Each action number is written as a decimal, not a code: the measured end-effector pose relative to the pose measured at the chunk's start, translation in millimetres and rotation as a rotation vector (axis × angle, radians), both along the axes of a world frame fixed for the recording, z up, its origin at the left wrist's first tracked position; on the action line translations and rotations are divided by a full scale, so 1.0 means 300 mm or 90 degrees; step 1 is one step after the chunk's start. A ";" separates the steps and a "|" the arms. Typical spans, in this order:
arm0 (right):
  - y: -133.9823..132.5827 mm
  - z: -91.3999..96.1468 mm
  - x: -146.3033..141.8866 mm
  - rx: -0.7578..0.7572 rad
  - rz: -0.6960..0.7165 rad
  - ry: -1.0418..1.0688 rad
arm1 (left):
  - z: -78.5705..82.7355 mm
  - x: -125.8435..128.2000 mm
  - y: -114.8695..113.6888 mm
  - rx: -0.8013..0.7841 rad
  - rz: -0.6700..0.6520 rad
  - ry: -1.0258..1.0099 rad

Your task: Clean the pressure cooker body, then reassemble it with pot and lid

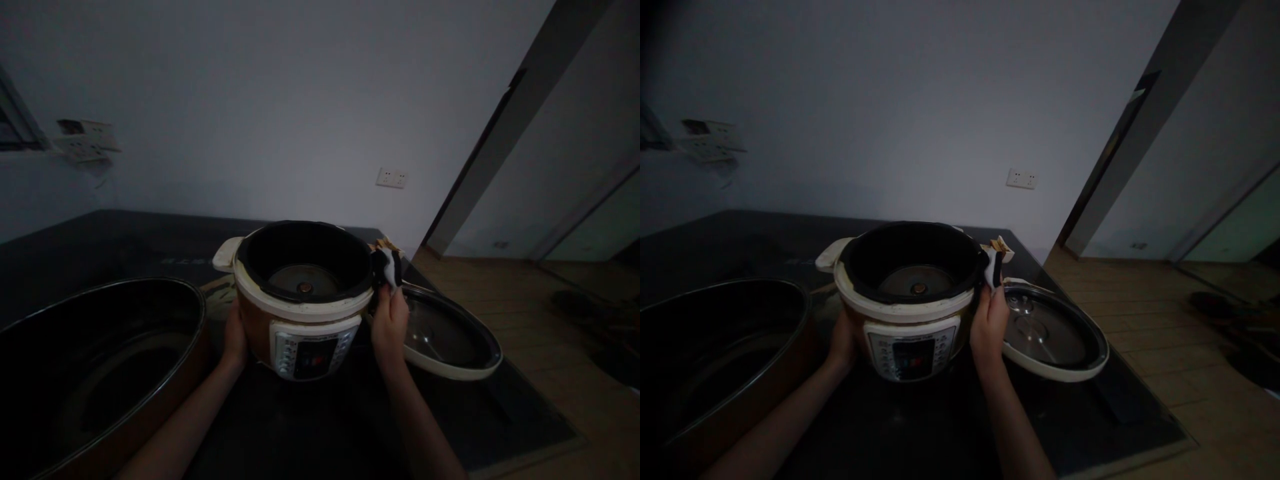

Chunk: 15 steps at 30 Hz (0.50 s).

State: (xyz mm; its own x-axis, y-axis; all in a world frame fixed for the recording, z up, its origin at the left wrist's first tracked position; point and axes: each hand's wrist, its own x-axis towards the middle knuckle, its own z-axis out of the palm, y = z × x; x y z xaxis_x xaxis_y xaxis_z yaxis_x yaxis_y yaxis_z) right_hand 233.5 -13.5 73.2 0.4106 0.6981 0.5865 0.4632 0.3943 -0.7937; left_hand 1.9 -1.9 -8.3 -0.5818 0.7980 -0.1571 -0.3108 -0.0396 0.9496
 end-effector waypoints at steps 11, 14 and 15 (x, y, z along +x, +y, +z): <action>-0.208 -0.255 -0.132 0.082 0.064 -0.061 | -0.013 -0.007 0.009 0.049 0.005 -0.020; -0.208 -0.244 -0.123 0.184 0.115 -0.181 | -0.033 -0.016 0.021 0.077 -0.011 -0.024; -0.198 -0.235 -0.111 0.212 0.127 -0.222 | -0.040 -0.019 0.026 0.085 -0.013 -0.024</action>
State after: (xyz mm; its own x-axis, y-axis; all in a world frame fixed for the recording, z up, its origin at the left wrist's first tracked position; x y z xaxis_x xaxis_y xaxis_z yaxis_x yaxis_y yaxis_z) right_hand 200.2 -72.9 2.6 0.0291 0.4952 0.8683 0.5683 0.7064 -0.4220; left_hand -3.7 5.8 -20.4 -0.5609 0.8249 -0.0700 -0.3478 -0.1580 0.9242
